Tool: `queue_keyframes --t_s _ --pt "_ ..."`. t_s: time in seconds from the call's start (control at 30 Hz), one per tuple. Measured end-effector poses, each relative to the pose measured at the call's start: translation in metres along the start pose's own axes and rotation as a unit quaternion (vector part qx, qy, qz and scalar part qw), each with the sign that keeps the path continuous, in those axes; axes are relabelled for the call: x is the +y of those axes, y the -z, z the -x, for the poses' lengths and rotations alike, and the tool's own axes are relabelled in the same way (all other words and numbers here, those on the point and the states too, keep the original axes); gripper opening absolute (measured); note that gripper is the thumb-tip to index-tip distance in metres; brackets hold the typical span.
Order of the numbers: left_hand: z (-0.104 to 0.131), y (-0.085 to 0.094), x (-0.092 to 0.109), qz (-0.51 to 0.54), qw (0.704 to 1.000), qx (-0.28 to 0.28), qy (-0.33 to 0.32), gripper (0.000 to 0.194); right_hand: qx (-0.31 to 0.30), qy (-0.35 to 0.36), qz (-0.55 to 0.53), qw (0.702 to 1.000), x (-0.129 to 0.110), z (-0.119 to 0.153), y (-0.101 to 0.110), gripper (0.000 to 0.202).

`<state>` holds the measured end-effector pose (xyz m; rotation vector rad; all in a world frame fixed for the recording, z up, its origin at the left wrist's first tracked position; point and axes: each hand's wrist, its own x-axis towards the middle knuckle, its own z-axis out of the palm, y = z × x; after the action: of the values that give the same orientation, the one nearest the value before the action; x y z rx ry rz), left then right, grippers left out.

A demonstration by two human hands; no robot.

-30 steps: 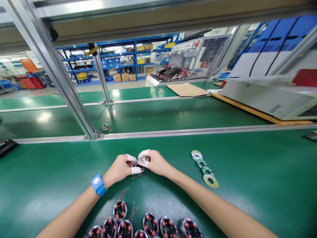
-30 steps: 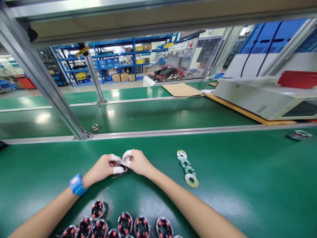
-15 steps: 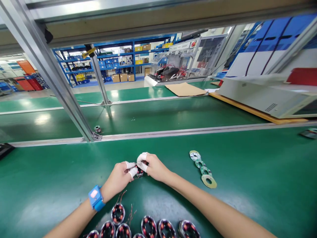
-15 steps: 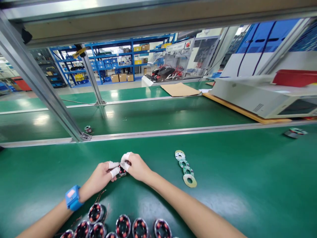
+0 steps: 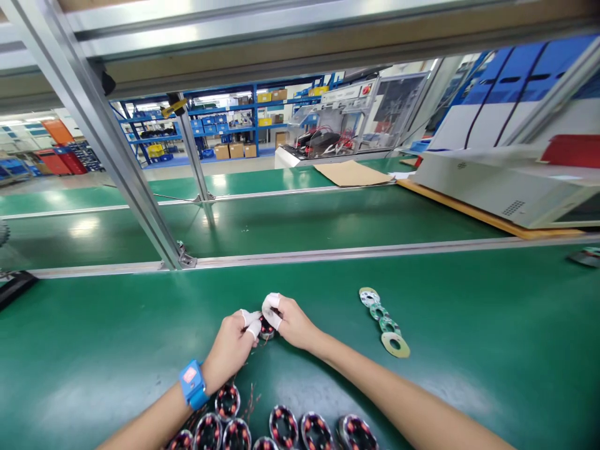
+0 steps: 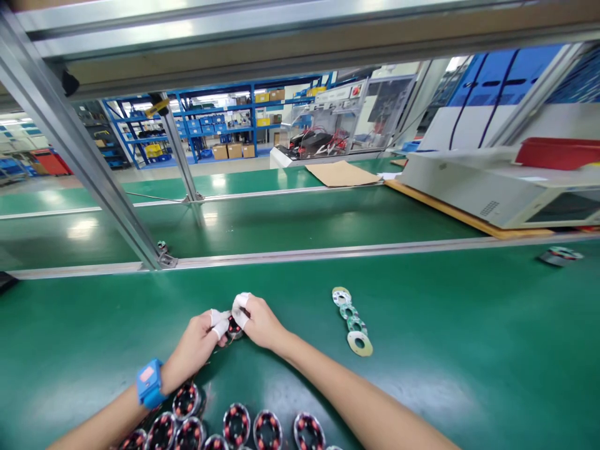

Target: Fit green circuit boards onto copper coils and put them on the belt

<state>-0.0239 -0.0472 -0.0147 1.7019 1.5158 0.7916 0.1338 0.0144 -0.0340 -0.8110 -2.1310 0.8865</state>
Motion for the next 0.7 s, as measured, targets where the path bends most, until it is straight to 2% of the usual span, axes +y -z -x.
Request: queue_keyframes --t_s 0.1,0.17,0.27,0.33,0.4,0.43,0.5,0.6,0.7 --pt "-0.004 0.005 0.003 0.011 1.0 -0.027 0.002 0.028 -0.004 -0.004 -0.011 1.0 -0.002 -0.003 0.002 0.014" --pt "-0.008 0.011 0.005 0.005 0.999 -0.04 -0.005 0.035 -0.023 -0.025 -0.032 0.999 -0.004 -0.007 0.014 0.013" --pt "-0.014 0.017 0.007 -0.008 1.0 -0.012 -0.027 0.034 -0.068 -0.111 -0.037 0.991 -0.007 -0.011 0.056 0.02" --pt "-0.017 0.018 0.007 -0.011 0.998 -0.017 -0.055 0.042 -0.1 -0.168 0.042 0.98 -0.009 -0.008 0.097 0.019" --pt "-0.017 0.016 0.007 -0.018 0.995 -0.054 -0.083 0.045 -0.104 -0.227 0.208 0.946 -0.008 0.001 0.136 0.015" --pt "-0.017 0.015 0.006 -0.024 0.993 -0.071 -0.093 0.043 -0.114 -0.274 0.288 0.91 -0.007 0.007 0.153 0.013" --pt "-0.016 0.012 0.005 -0.043 0.99 -0.078 -0.105 0.038 -0.11 -0.337 0.35 0.867 -0.004 0.019 0.177 0.01" --pt "-0.015 0.01 -0.001 -0.094 0.987 -0.028 -0.125 0.039 -0.104 -0.401 0.38 0.827 0.004 0.03 0.19 0.014" --pt "-0.016 0.011 -0.009 -0.157 0.977 0.03 -0.143 0.043 -0.1 -0.422 0.389 0.813 0.009 0.03 0.188 0.007"
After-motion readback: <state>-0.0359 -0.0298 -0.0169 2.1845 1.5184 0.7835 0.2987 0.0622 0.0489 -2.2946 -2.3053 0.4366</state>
